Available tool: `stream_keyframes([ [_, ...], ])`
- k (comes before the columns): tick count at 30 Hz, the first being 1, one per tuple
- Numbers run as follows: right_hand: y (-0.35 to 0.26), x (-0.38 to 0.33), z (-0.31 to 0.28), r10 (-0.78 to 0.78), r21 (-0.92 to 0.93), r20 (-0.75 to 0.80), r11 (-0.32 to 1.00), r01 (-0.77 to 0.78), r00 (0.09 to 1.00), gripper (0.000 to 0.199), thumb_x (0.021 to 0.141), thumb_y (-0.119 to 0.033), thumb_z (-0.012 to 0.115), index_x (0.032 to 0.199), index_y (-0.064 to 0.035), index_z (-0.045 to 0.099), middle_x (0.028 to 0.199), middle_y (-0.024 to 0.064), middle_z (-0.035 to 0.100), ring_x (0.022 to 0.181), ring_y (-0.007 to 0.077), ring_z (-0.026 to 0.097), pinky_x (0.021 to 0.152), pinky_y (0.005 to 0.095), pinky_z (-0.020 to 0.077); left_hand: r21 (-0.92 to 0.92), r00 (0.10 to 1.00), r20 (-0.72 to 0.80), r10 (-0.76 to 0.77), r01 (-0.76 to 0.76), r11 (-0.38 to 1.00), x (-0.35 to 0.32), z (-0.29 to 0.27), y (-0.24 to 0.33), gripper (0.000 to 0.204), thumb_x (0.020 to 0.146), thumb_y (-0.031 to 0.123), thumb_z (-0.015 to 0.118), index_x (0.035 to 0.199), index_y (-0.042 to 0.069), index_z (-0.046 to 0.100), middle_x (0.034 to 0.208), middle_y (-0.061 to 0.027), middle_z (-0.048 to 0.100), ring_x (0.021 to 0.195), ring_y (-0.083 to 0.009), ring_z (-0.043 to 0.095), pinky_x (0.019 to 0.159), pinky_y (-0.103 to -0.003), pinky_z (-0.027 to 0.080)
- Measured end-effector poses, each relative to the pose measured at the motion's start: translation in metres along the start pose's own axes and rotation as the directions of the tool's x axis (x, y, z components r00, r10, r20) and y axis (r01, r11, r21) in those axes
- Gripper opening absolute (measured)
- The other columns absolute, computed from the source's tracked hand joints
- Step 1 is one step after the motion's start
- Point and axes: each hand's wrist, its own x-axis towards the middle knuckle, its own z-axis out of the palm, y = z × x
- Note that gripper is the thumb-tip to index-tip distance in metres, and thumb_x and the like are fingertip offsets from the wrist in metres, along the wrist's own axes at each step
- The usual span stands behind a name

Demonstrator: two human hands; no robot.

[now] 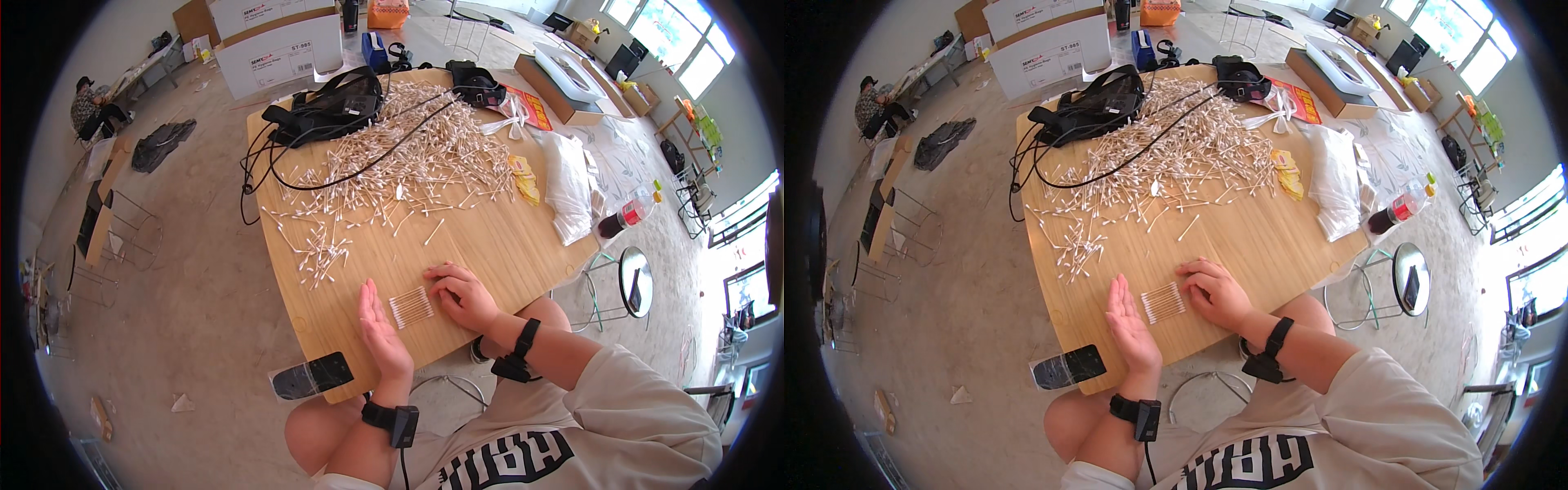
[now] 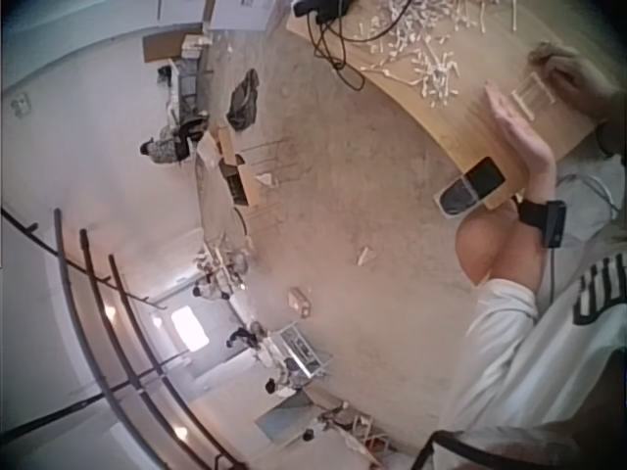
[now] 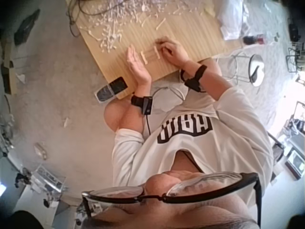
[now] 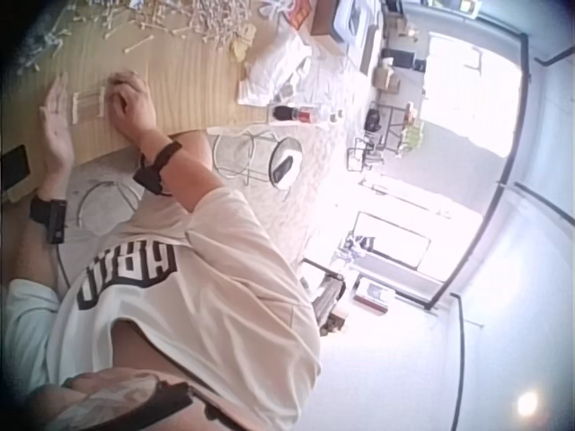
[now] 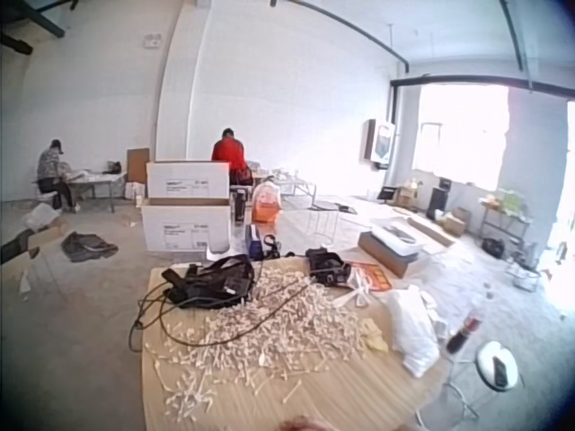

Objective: The recorder is sorting and aligning cotton swabs on a wooden table into organized rows.

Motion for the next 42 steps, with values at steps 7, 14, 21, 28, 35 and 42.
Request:
stream_keyframes([
  [7, -0.001, 0.002, -0.003, -0.016, -0.047, 0.007, 0.999, 0.016, 1.0, 0.017, 0.087, 0.003, 0.06, 0.097, -0.006, 0.069, 0.126, 0.0091, 0.067, 0.124, 0.0307, 0.06, 0.116, 0.0469, 0.0396, 0.008, 1.0, 0.009, 0.012, -0.012, 1.0, 0.001, 0.002, -0.001, 0.074, 0.11, 0.051, 0.02, 0.155, -0.006, 0.028, 0.162, -0.0245, 0.032, 0.153, -0.0336, 0.027, 0.127, -0.045, 0.014],
  [14, -0.008, 0.006, -0.008, 0.231, 0.195, -0.029, 0.955, -0.221, 0.973, 0.018, 0.093, 0.001, 0.058, 0.108, -0.005, 0.067, 0.12, 0.01, 0.068, 0.113, 0.029, 0.064, 0.094, 0.038, 0.0526, 0.005, 1.0, 0.001, 0.016, -0.016, 1.0, -0.002, -0.001, -0.001, 0.072, 0.11, 0.05, 0.019, 0.154, -0.006, 0.03, 0.161, -0.0241, 0.033, 0.152, -0.0334, 0.027, 0.127, -0.046, 0.015],
  [21, 0.046, 0.064, -0.069, 0.214, -0.047, -0.255, 0.971, -0.233, 0.943, 0.02, 0.092, 0.0, 0.062, 0.109, -0.0078, 0.068, 0.11, 0.0112, 0.067, 0.101, 0.027, 0.066, 0.084, 0.037, 0.0535, -0.023, 1.0, 0.003, -0.018, 0.018, 1.0, -0.002, -0.001, 0.002, 0.071, 0.111, 0.05, 0.02, 0.155, -0.003, 0.03, 0.162, -0.0222, 0.032, 0.153, -0.0319, 0.026, 0.127, -0.045, 0.014],
  [28, 0.054, 0.101, -0.075, -0.046, -0.486, 0.207, 0.862, 0.143, 0.977, 0.018, 0.09, -0.014, 0.07, 0.107, -0.0149, 0.067, 0.11, 0.0037, 0.063, 0.112, 0.0262, 0.058, 0.098, 0.0423, 0.0454, -0.018, 1.0, 0.003, -0.031, 0.031, 0.999, -0.002, -0.001, 0.002, 0.071, 0.111, 0.051, 0.021, 0.156, -0.003, 0.029, 0.163, -0.0216, 0.031, 0.154, -0.0316, 0.025, 0.127, -0.045, 0.013],
  [35, 0.052, 0.105, -0.054, 0.052, -0.516, 0.28, 0.85, 0.105, 0.959, 0.01, 0.09, -0.015, 0.07, 0.098, -0.014, 0.064, 0.109, 0.0029, 0.06, 0.111, 0.0252, 0.057, 0.097, 0.0412, 0.0445, -0.022, 0.999, 0.007, -0.033, 0.034, 0.999, -0.003, -0.005, 0.001, 0.073, 0.11, 0.052, 0.022, 0.156, -0.005, 0.027, 0.163, -0.0239, 0.03, 0.154, -0.0332, 0.024, 0.127, -0.045, 0.012],
  [42, 0.014, 0.07, -0.01, 0.008, -0.495, 0.313, 0.855, 0.156, 0.95, 0.012, 0.09, -0.02, 0.067, 0.097, -0.0117, 0.062, 0.103, 0.0054, 0.058, 0.104, 0.0249, 0.058, 0.09, 0.041, 0.0449, -0.02, 0.999, 0.01, -0.046, 0.046, 0.999, -0.001, -0.005, 0.001, 0.075, 0.11, 0.053, 0.021, 0.157, -0.004, 0.026, 0.163, -0.0238, 0.029, 0.154, -0.0325, 0.023, 0.127, -0.045, 0.012],
])
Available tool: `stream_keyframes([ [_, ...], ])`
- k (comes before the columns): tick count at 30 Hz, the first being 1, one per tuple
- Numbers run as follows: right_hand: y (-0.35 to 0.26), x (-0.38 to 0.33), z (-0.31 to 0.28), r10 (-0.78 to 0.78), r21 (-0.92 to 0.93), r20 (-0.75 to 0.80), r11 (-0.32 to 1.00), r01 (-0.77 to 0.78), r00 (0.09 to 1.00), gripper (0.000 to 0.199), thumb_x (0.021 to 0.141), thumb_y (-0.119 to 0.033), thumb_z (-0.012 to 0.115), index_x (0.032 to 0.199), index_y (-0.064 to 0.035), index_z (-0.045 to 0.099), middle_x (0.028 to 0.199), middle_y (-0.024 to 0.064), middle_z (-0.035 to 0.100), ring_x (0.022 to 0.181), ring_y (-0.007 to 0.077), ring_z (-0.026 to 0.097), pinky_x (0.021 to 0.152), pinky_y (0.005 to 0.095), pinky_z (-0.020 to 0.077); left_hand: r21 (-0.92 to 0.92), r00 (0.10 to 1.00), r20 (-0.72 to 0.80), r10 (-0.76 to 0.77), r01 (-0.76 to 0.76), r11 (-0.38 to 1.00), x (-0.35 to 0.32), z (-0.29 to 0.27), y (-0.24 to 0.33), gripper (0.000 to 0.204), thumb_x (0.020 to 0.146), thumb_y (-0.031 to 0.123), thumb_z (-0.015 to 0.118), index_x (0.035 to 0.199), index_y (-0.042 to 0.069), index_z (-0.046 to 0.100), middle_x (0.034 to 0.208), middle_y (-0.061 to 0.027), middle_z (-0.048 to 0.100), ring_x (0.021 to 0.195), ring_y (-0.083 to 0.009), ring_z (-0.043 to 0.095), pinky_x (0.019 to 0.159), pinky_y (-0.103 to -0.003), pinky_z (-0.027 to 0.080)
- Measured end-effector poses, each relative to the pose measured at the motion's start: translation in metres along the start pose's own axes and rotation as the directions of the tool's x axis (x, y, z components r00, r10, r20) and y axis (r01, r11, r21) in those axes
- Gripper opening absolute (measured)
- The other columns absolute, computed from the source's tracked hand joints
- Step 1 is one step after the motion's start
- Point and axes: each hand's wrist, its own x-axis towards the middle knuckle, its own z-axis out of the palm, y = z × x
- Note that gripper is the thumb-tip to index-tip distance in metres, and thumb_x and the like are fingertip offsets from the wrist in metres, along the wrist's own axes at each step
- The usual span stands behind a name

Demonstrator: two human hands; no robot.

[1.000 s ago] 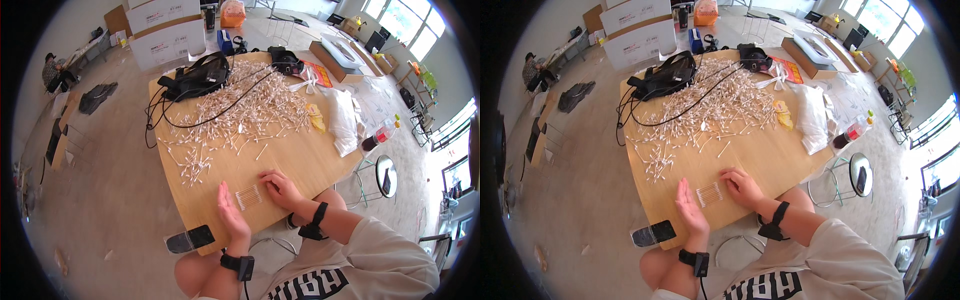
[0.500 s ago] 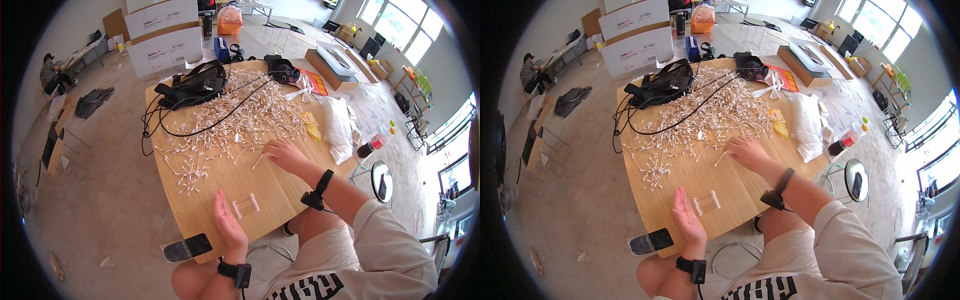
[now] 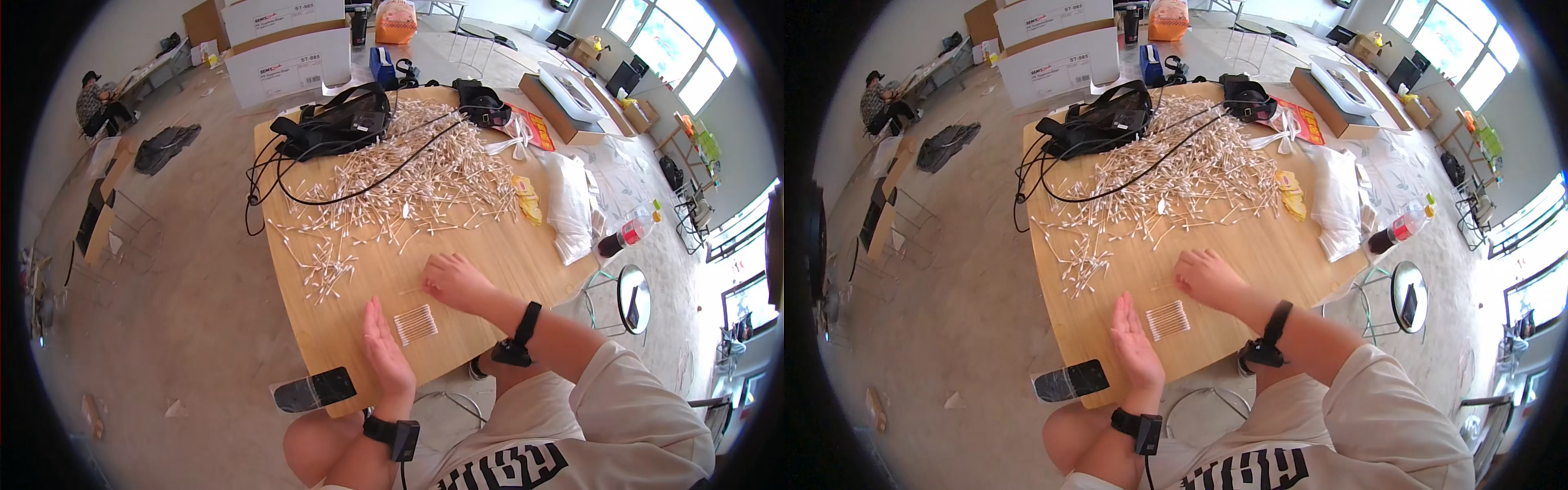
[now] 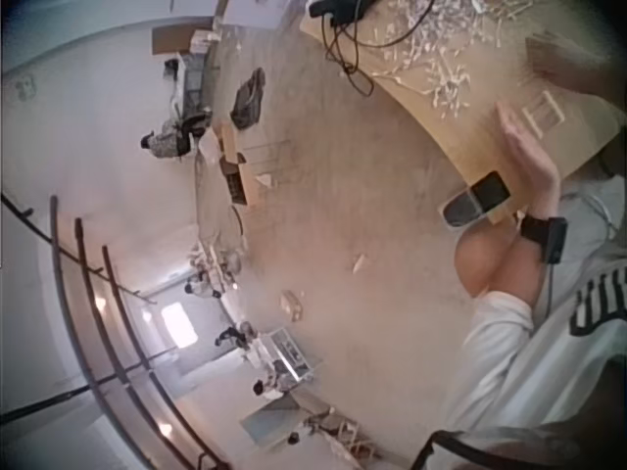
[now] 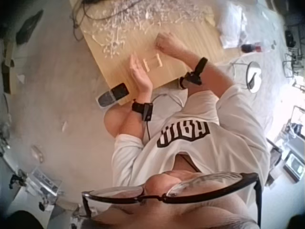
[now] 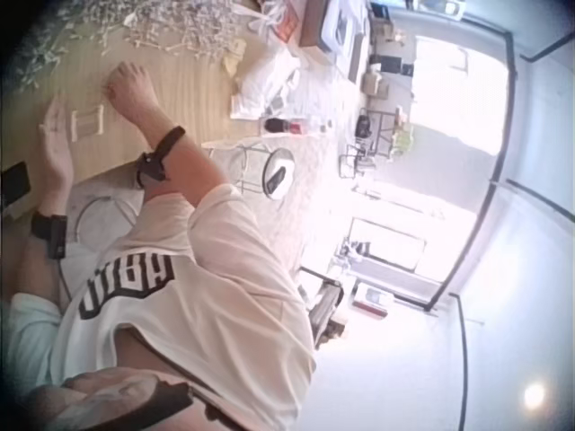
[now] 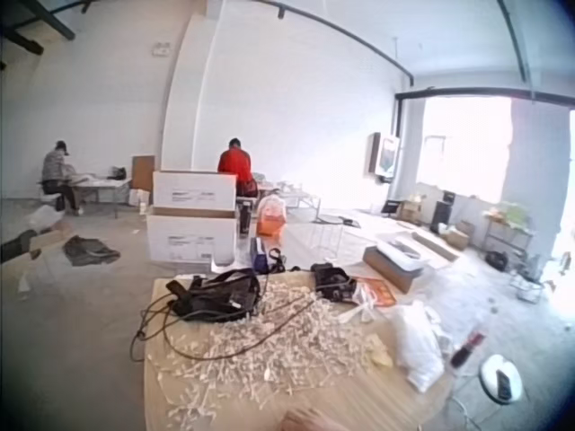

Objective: The recorder is sorting and aligning cotton swabs on a wooden table into organized rows.

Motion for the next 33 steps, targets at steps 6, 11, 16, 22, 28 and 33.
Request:
stream_keyframes([
  [6, -0.028, -0.008, 0.002, -0.075, 0.146, 0.008, 0.987, 0.073, 0.997, 0.01, 0.09, -0.02, 0.068, 0.096, -0.013, 0.062, 0.099, 0.0045, 0.059, 0.101, 0.0249, 0.06, 0.087, 0.0401, 0.0451, -0.003, 1.0, 0.006, -0.026, 0.026, 1.0, 0.0, 0.001, 0.004, 0.074, 0.109, 0.052, 0.021, 0.157, -0.005, 0.024, 0.163, -0.0242, 0.028, 0.154, -0.0332, 0.023, 0.127, -0.045, 0.012],
  [11, -0.03, -0.011, 0.001, -0.076, 0.213, -0.011, 0.974, 0.076, 0.997, 0.008, 0.091, -0.019, 0.068, 0.096, -0.0135, 0.063, 0.1, 0.0043, 0.059, 0.102, 0.0257, 0.059, 0.088, 0.0404, 0.045, 0.001, 1.0, 0.005, -0.024, 0.024, 1.0, 0.0, 0.002, 0.003, 0.075, 0.109, 0.054, 0.021, 0.157, -0.004, 0.024, 0.164, -0.0238, 0.028, 0.154, -0.0332, 0.023, 0.127, -0.045, 0.012],
  [16, -0.039, -0.016, -0.003, -0.066, 0.196, -0.006, 0.978, 0.066, 0.998, 0.011, 0.092, -0.019, 0.068, 0.101, -0.0141, 0.065, 0.11, 0.0028, 0.061, 0.109, 0.0259, 0.058, 0.092, 0.0411, 0.0448, -0.004, 1.0, 0.005, -0.025, 0.025, 1.0, 0.0, 0.002, 0.005, 0.076, 0.108, 0.055, 0.021, 0.158, -0.003, 0.024, 0.164, -0.0233, 0.028, 0.154, -0.0332, 0.023, 0.127, -0.045, 0.013],
  [22, -0.052, -0.02, -0.008, -0.235, 0.006, -0.02, 0.972, 0.235, 0.972, 0.037, 0.09, -0.02, 0.069, 0.126, -0.0177, 0.065, 0.147, 0.0004, 0.053, 0.137, 0.0231, 0.048, 0.106, 0.045, 0.0406, -0.015, 0.999, -0.003, -0.039, 0.039, 0.999, 0.0, 0.002, 0.005, 0.076, 0.109, 0.055, 0.02, 0.157, -0.003, 0.025, 0.163, -0.0227, 0.029, 0.154, -0.0327, 0.024, 0.127, -0.045, 0.015],
  [28, -0.049, -0.027, -0.007, -0.24, -0.048, 0.004, 0.97, 0.24, 0.971, 0.046, 0.09, -0.023, 0.069, 0.135, -0.018, 0.062, 0.154, 0.0022, 0.048, 0.144, 0.0246, 0.042, 0.111, 0.0478, 0.0373, -0.015, 0.999, 0.001, -0.04, 0.04, 0.999, 0.0, 0.0, 0.002, 0.078, 0.108, 0.059, 0.02, 0.158, 0.001, 0.027, 0.165, -0.0193, 0.029, 0.154, -0.0297, 0.024, 0.126, -0.044, 0.012],
  [33, -0.048, -0.026, -0.012, -0.25, 0.01, 0.007, 0.968, 0.25, 0.968, 0.047, 0.091, -0.022, 0.067, 0.137, -0.0175, 0.059, 0.157, 0.0071, 0.043, 0.146, 0.0279, 0.039, 0.113, 0.0498, 0.035, -0.011, 1.0, 0.006, -0.028, 0.028, 1.0, 0.0, 0.001, -0.001, 0.078, 0.108, 0.059, 0.021, 0.158, 0.0, 0.028, 0.164, -0.0195, 0.03, 0.154, -0.0298, 0.024, 0.126, -0.044, 0.013],
])
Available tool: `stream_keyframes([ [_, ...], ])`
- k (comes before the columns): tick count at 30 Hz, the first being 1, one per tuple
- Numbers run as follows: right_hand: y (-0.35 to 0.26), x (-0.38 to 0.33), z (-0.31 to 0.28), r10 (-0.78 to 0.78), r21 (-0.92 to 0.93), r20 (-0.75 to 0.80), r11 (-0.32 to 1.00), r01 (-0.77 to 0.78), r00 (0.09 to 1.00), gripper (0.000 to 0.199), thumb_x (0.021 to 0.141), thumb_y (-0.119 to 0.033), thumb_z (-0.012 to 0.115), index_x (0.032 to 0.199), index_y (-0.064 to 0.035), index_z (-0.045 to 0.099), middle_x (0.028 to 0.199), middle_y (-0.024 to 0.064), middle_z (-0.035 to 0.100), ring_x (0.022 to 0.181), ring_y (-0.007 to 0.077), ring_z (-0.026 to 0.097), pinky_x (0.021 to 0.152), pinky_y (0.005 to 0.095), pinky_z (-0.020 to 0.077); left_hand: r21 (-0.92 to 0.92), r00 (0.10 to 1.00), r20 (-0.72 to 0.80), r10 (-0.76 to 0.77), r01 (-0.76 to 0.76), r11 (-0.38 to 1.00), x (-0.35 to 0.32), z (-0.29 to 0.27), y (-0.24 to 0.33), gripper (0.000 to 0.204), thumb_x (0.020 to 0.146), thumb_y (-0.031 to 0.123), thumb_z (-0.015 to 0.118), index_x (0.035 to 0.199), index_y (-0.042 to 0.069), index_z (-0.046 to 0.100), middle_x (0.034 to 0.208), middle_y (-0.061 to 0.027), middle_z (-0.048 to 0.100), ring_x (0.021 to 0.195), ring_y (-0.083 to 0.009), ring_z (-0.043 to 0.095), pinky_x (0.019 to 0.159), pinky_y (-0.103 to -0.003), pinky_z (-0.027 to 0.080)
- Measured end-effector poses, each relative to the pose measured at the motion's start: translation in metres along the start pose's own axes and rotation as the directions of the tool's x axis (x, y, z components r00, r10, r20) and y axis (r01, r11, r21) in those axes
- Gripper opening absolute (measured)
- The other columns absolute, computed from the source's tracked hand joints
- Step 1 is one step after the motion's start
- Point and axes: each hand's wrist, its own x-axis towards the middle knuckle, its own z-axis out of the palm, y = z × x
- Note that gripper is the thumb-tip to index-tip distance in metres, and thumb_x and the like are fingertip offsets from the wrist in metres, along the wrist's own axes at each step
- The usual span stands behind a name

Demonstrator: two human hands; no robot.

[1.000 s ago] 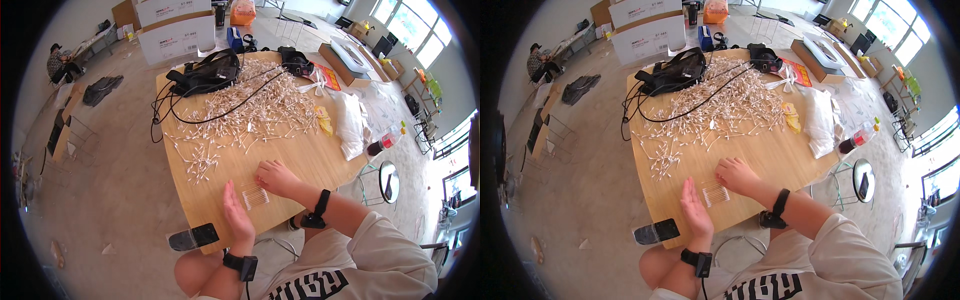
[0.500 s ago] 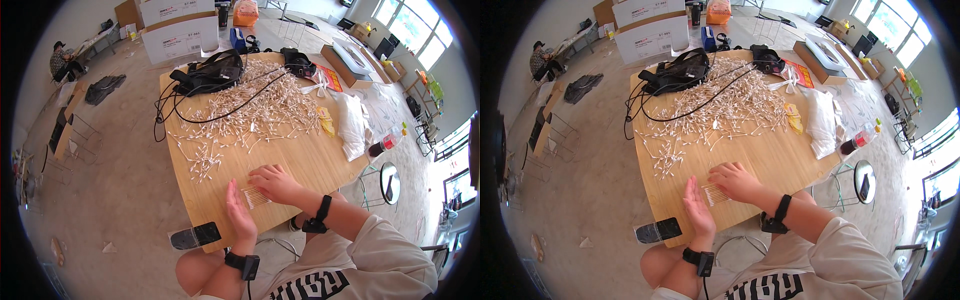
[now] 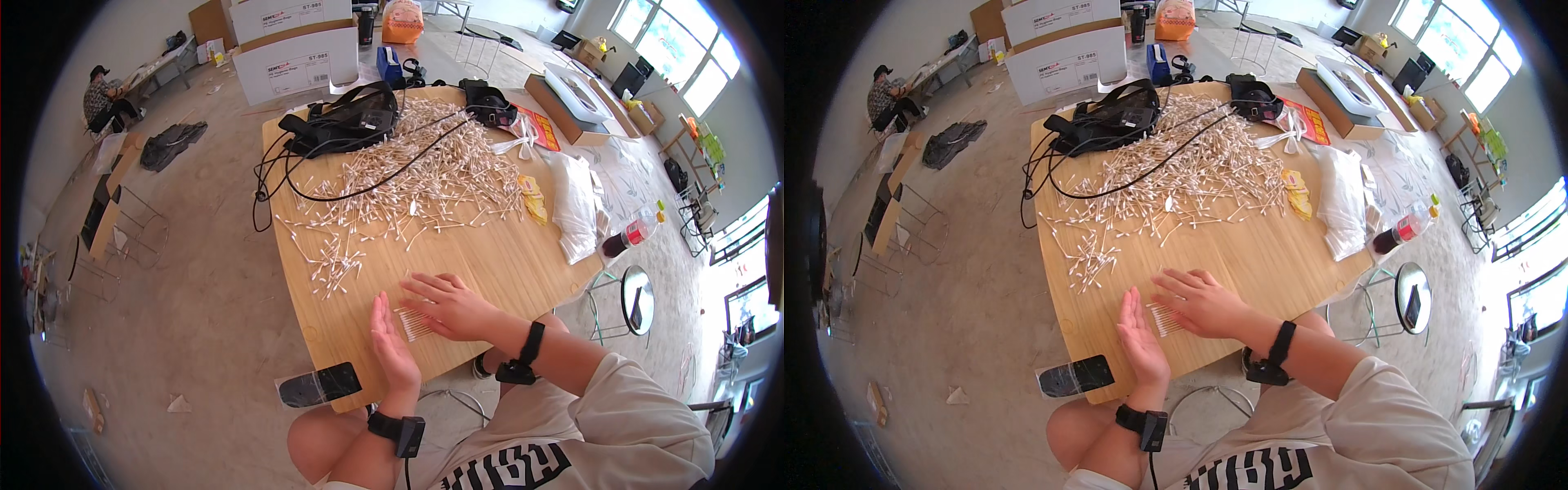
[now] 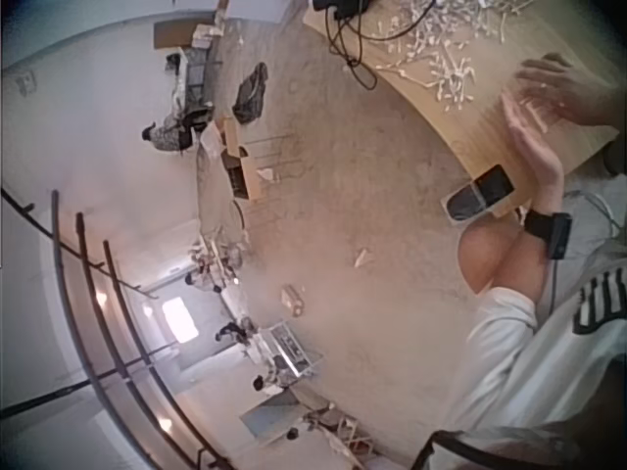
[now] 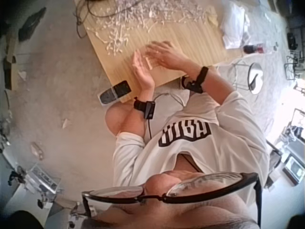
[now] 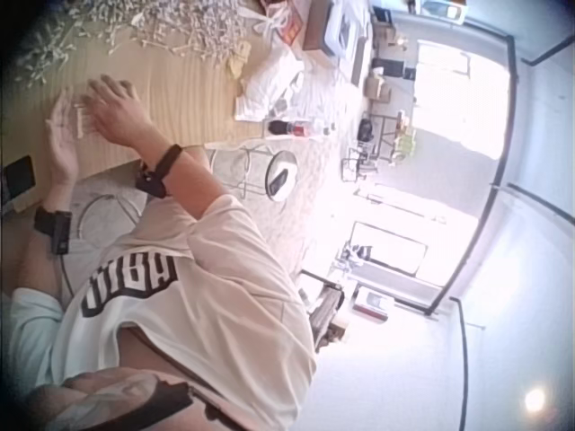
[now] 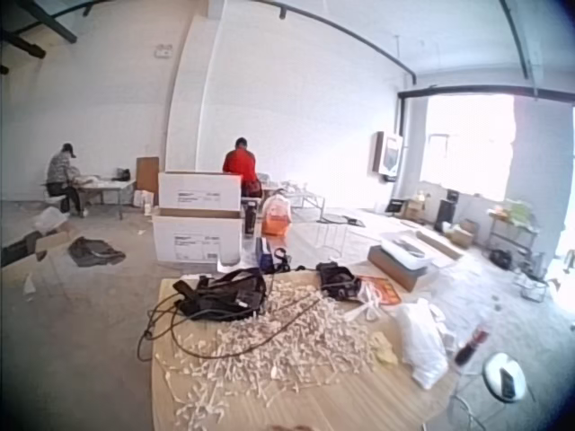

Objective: The recorder is sorting and aligning cotton swabs on a wooden table into organized rows.

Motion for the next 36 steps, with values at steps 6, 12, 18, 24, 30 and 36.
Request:
stream_keyframes([
  [6, -0.005, 0.023, -0.003, -0.079, 0.047, 0.07, 0.996, 0.076, 0.994, 0.047, 0.09, -0.019, 0.068, 0.136, -0.0203, 0.059, 0.161, 0.0075, 0.038, 0.15, 0.0298, 0.033, 0.114, 0.0512, 0.032, -0.041, 0.999, -0.051, 0.002, -0.004, 0.999, -0.003, 0.001, 0.0, 0.079, 0.108, 0.059, 0.023, 0.159, -0.001, 0.024, 0.165, -0.0192, 0.027, 0.154, -0.0289, 0.022, 0.127, -0.043, 0.014],
  [12, -0.006, 0.021, -0.001, -0.061, 0.036, 0.081, 0.998, 0.058, 0.995, 0.039, 0.09, -0.021, 0.067, 0.129, -0.019, 0.063, 0.159, 0.0055, 0.04, 0.151, 0.0273, 0.032, 0.115, 0.0505, 0.0324, -0.037, 1.0, -0.024, 0.008, -0.009, 0.999, -0.002, 0.003, 0.003, 0.079, 0.107, 0.059, 0.022, 0.159, -0.001, 0.023, 0.165, -0.0187, 0.027, 0.155, -0.0274, 0.021, 0.127, -0.042, 0.013],
  [18, 0.007, 0.005, 0.004, -0.005, 0.153, -0.007, 0.988, 0.006, 1.0, 0.042, 0.089, -0.013, 0.066, 0.131, -0.0178, 0.061, 0.157, 0.0085, 0.044, 0.147, 0.0308, 0.039, 0.113, 0.0513, 0.0339, -0.001, 1.0, -0.025, 0.017, -0.017, 1.0, -0.001, 0.005, 0.007, 0.078, 0.108, 0.057, 0.021, 0.158, -0.003, 0.023, 0.164, -0.022, 0.028, 0.155, -0.0312, 0.022, 0.127, -0.044, 0.012],
  [24, 0.003, -0.012, 0.01, 0.61, 0.885, 0.201, 0.223, -0.409, 0.767, 0.036, 0.105, -0.014, 0.043, 0.138, -0.0085, 0.057, 0.155, 0.0153, 0.045, 0.147, 0.0254, 0.04, 0.116, 0.0405, 0.0349, -0.034, 0.999, -0.047, -0.019, 0.017, 0.999, 0.003, 0.001, 0.007, 0.08, 0.107, 0.06, 0.019, 0.157, -0.002, 0.027, 0.163, -0.0228, 0.031, 0.154, -0.0322, 0.024, 0.127, -0.044, 0.012],
  [30, 0.005, -0.029, 0.041, 0.543, 0.987, -0.051, -0.098, 0.124, 0.838, 0.044, 0.11, -0.02, 0.031, 0.145, 0.0036, 0.044, 0.156, 0.0171, 0.043, 0.149, 0.0253, 0.036, 0.124, 0.0396, 0.0261, 0.035, 0.997, 0.056, -0.047, 0.045, 0.998, 0.011, -0.003, 0.009, 0.085, 0.106, 0.064, 0.019, 0.158, -0.002, 0.026, 0.163, -0.0227, 0.03, 0.155, -0.033, 0.023, 0.127, -0.044, 0.012],
  [36, 0.001, -0.013, 0.031, 0.502, 1.0, -0.011, 0.027, -0.004, 0.865, 0.05, 0.111, -0.03, 0.034, 0.147, 0.0039, 0.041, 0.155, 0.0175, 0.043, 0.148, 0.0259, 0.037, 0.125, 0.0411, 0.025, 0.055, 0.993, 0.069, -0.099, 0.095, 0.994, 0.013, -0.007, 0.009, 0.087, 0.105, 0.067, 0.017, 0.158, -0.001, 0.026, 0.164, -0.0209, 0.03, 0.154, -0.0331, 0.023, 0.126, -0.044, 0.012],
])
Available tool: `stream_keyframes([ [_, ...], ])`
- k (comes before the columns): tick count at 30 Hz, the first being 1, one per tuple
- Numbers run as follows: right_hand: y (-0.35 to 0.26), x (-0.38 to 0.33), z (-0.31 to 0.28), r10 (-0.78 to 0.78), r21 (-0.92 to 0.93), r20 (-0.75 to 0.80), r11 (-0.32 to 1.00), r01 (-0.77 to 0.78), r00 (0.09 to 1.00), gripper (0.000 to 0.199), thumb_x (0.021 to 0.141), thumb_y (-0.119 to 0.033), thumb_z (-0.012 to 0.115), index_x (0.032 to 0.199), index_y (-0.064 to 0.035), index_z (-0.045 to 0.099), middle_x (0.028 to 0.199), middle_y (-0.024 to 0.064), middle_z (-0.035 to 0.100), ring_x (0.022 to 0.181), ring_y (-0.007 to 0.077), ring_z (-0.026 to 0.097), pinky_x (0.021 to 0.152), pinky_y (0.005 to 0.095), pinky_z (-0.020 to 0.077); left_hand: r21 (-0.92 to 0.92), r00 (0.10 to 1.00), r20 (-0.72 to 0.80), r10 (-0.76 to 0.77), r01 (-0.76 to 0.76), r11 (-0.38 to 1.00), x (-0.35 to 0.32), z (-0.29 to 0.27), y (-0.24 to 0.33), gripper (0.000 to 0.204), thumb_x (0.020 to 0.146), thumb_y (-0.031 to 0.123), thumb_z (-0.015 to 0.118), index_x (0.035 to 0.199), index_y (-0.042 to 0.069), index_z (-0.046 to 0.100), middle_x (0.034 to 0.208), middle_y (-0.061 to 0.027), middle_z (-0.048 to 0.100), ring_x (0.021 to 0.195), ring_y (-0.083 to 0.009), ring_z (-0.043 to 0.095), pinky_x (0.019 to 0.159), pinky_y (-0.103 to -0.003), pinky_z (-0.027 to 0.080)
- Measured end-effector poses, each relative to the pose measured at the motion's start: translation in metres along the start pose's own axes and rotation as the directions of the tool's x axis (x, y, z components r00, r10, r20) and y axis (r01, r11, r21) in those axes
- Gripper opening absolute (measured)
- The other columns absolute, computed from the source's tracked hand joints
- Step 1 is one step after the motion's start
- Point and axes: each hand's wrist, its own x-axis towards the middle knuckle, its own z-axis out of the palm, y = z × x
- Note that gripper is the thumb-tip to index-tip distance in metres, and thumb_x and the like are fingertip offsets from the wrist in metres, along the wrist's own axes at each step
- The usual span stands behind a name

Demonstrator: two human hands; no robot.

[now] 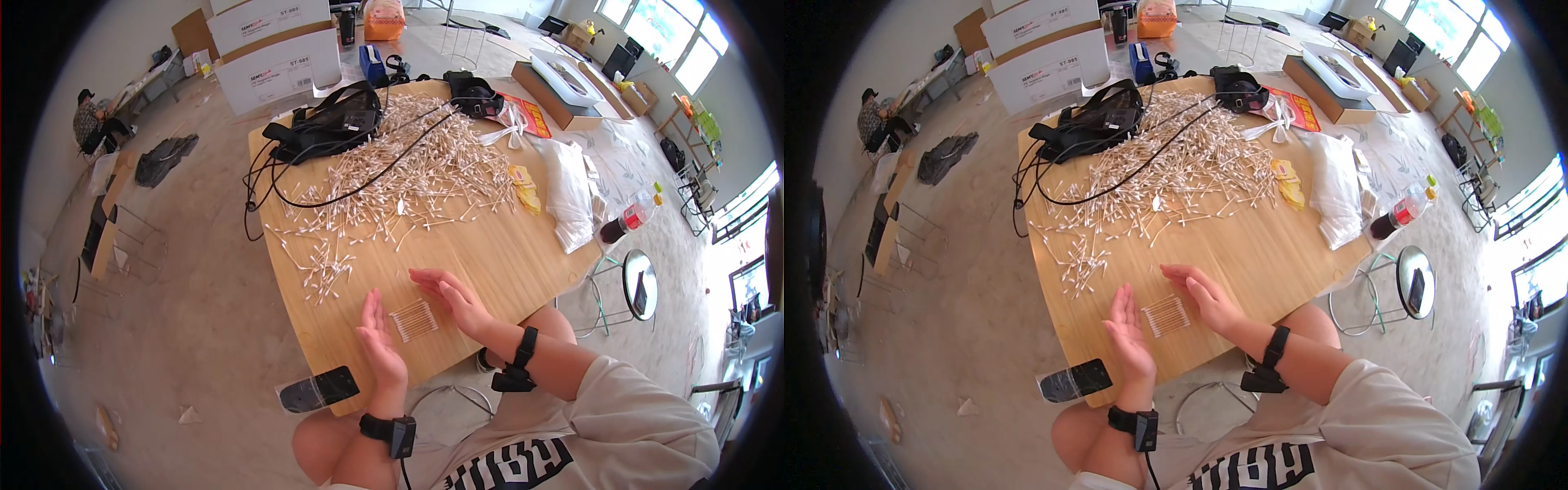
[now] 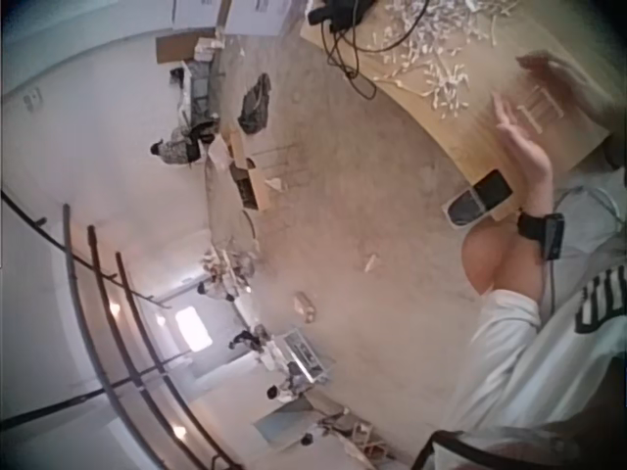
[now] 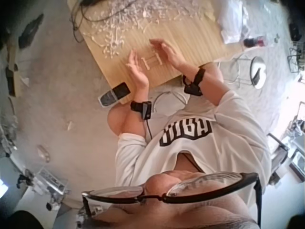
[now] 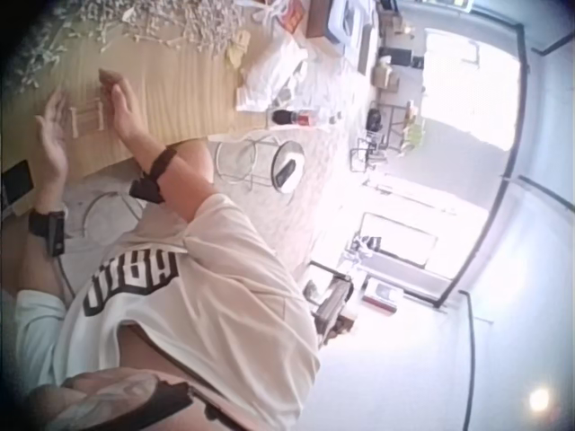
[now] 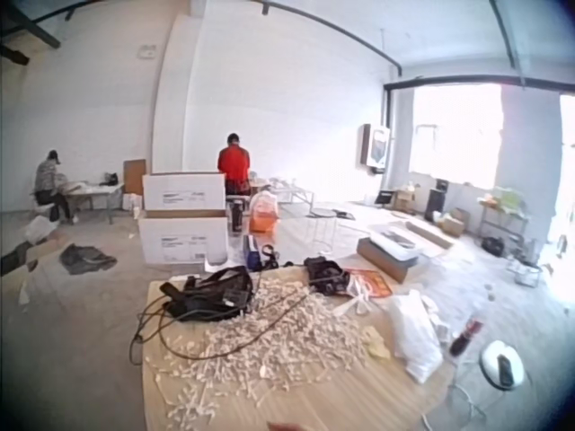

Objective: The recorder is sorting and aligning cotton swabs on a wooden table into organized rows.

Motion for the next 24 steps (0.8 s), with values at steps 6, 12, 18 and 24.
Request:
stream_keyframes([
  [6, 0.0, -0.004, 0.0, -0.001, -0.059, 0.024, 0.998, 0.002, 1.0, 0.049, 0.112, -0.029, 0.033, 0.148, 0.0034, 0.042, 0.155, 0.0159, 0.045, 0.147, 0.0247, 0.038, 0.124, 0.0395, 0.0261, -0.004, 1.0, 0.016, -0.027, 0.027, 1.0, 0.004, -0.002, -0.001, 0.088, 0.104, 0.068, 0.018, 0.158, -0.001, 0.026, 0.164, -0.0194, 0.03, 0.154, -0.0326, 0.024, 0.126, -0.045, 0.012],
  [12, -0.001, -0.006, 0.003, -0.043, -0.103, 0.033, 0.994, 0.046, 0.999, 0.043, 0.112, -0.021, 0.034, 0.146, 0.0034, 0.046, 0.151, 0.0136, 0.049, 0.143, 0.0222, 0.042, 0.121, 0.0378, 0.0307, -0.044, 0.998, 0.048, -0.043, 0.045, 0.998, 0.006, 0.001, -0.002, 0.089, 0.104, 0.069, 0.018, 0.158, -0.002, 0.026, 0.164, -0.019, 0.029, 0.155, -0.031, 0.022, 0.126, -0.045, 0.012],
  [18, 0.004, -0.013, 0.001, -0.026, -0.145, 0.051, 0.989, 0.033, 0.998, 0.049, 0.113, -0.029, 0.033, 0.147, 0.0046, 0.043, 0.154, 0.0164, 0.046, 0.145, 0.0249, 0.041, 0.122, 0.0399, 0.0289, -0.027, 0.995, 0.061, -0.074, 0.075, 0.997, 0.008, 0.001, -0.001, 0.089, 0.102, 0.072, 0.015, 0.16, 0.005, 0.028, 0.167, -0.015, 0.028, 0.156, -0.0297, 0.02, 0.126, -0.044, 0.008],
  [24, 0.002, -0.019, 0.003, -0.032, -0.101, 0.032, 0.994, 0.035, 0.999, 0.049, 0.113, -0.028, 0.033, 0.148, 0.0041, 0.044, 0.153, 0.0149, 0.047, 0.145, 0.0233, 0.039, 0.122, 0.0389, 0.0278, -0.034, 0.997, 0.068, -0.044, 0.047, 0.998, 0.006, 0.002, 0.001, 0.09, 0.103, 0.071, 0.016, 0.159, 0.002, 0.027, 0.166, -0.0184, 0.027, 0.156, -0.0314, 0.02, 0.126, -0.044, 0.009],
])
